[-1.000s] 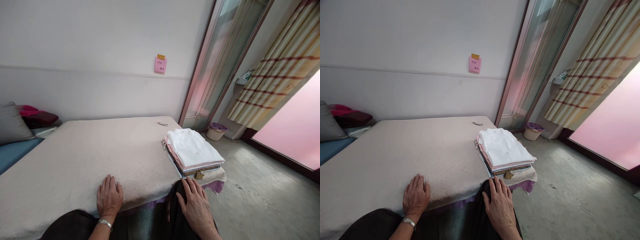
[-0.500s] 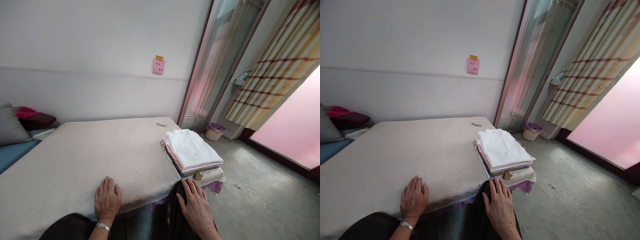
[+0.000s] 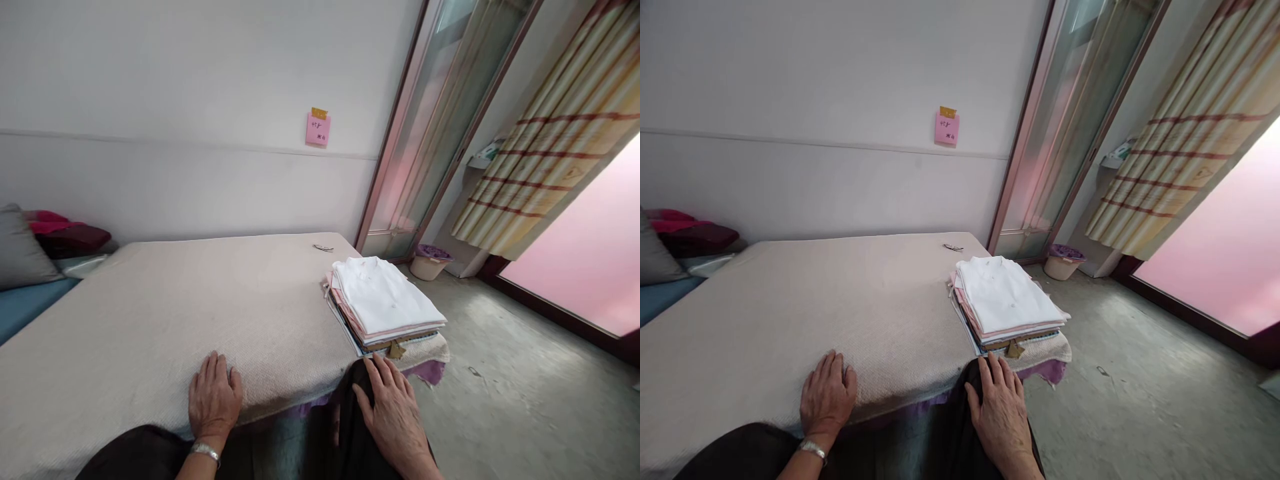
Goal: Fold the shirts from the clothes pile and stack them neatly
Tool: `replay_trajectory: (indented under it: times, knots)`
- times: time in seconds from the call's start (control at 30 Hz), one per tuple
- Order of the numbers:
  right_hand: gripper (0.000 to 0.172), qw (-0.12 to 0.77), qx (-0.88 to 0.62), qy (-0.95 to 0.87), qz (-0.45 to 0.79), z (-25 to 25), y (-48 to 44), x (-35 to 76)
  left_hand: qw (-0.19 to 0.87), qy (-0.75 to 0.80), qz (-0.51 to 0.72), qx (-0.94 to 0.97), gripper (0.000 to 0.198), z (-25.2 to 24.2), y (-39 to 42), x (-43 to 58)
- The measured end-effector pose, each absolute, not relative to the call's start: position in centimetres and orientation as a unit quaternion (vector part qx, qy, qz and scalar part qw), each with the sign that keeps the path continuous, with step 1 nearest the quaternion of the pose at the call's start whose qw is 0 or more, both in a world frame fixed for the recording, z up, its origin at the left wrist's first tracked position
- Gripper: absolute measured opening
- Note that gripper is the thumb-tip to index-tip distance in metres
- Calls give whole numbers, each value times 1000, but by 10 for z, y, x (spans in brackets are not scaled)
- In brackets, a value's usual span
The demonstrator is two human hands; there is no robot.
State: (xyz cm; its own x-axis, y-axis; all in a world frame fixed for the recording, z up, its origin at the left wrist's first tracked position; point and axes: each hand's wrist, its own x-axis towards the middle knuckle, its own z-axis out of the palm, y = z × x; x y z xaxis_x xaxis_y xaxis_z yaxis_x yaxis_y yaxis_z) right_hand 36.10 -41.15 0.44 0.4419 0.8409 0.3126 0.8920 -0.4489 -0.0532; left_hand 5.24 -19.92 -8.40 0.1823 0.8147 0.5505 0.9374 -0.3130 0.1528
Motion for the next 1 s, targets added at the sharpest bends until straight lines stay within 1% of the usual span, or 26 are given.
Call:
replay_trajectory:
  times: [0.33,1.0]
  knots:
    - [52,118,-838,-518,-127,6,-412,361,101,-576,-288,-758,37,-85,-200,52]
    - [53,113,-840,-514,-132,6,-412,358,126,-577,-266,-762,39,-82,-200,54]
